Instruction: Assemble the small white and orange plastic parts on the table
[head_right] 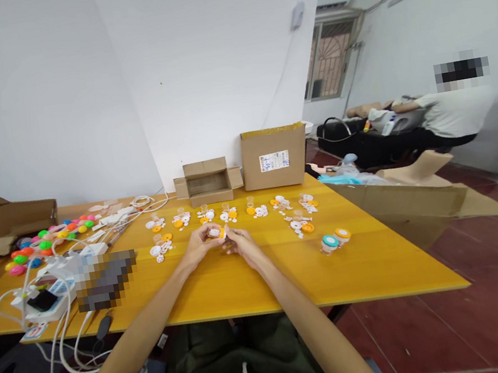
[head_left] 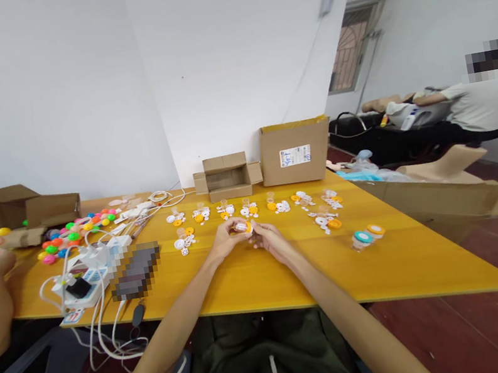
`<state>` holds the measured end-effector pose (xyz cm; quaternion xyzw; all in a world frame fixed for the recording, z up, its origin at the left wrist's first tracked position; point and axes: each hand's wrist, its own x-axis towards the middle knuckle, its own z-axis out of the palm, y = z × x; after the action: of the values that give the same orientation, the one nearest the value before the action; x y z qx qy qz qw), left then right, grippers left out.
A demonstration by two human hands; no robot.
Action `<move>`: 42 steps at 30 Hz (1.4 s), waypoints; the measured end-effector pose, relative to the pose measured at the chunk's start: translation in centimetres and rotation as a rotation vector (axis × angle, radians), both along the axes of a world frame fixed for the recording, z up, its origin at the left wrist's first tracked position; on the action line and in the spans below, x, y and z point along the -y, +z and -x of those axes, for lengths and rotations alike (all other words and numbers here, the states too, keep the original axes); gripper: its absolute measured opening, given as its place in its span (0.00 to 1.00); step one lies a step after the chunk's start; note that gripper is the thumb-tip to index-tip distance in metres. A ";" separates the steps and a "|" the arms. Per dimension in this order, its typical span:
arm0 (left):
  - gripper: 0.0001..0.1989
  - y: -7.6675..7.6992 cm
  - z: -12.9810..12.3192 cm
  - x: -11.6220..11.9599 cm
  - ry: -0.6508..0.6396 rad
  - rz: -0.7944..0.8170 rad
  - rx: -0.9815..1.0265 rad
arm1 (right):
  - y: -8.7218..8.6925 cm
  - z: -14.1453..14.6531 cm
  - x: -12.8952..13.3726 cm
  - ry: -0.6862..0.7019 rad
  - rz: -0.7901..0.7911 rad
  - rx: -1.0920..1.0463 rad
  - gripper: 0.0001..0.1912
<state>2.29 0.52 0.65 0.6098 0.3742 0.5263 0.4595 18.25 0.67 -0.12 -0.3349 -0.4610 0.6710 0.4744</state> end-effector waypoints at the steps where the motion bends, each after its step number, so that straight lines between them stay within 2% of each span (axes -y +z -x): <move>1: 0.19 0.0 0.0 0.0 -0.005 0.002 0.003 | 0.0 0.0 0.0 -0.002 0.001 0.007 0.21; 14: 0.23 -0.2 0.0 0.1 -0.071 0.008 -0.022 | -0.1 0.1 0.2 -0.001 -0.020 0.124 0.26; 23: 0.22 0.2 0.0 0.5 -0.117 0.039 -0.001 | 0.2 0.2 0.4 -0.024 -0.023 0.213 0.32; 28: 0.24 -0.4 -0.1 0.0 -0.158 0.077 0.056 | 0.3 0.2 0.4 -0.001 -0.048 0.233 0.35; 32: 0.26 -0.6 -0.3 -0.2 -0.149 0.087 0.084 | 0.1 0.2 0.4 0.007 -0.046 0.218 0.34; 42: 0.20 0.6 -0.1 0.5 -0.041 0.078 0.099 | 0.6 0.7 0.5 -0.030 0.001 0.035 0.23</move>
<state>2.39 0.07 1.24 0.5722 0.3587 0.5314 0.5115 17.60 0.18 0.45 -0.3538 -0.4640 0.6580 0.4761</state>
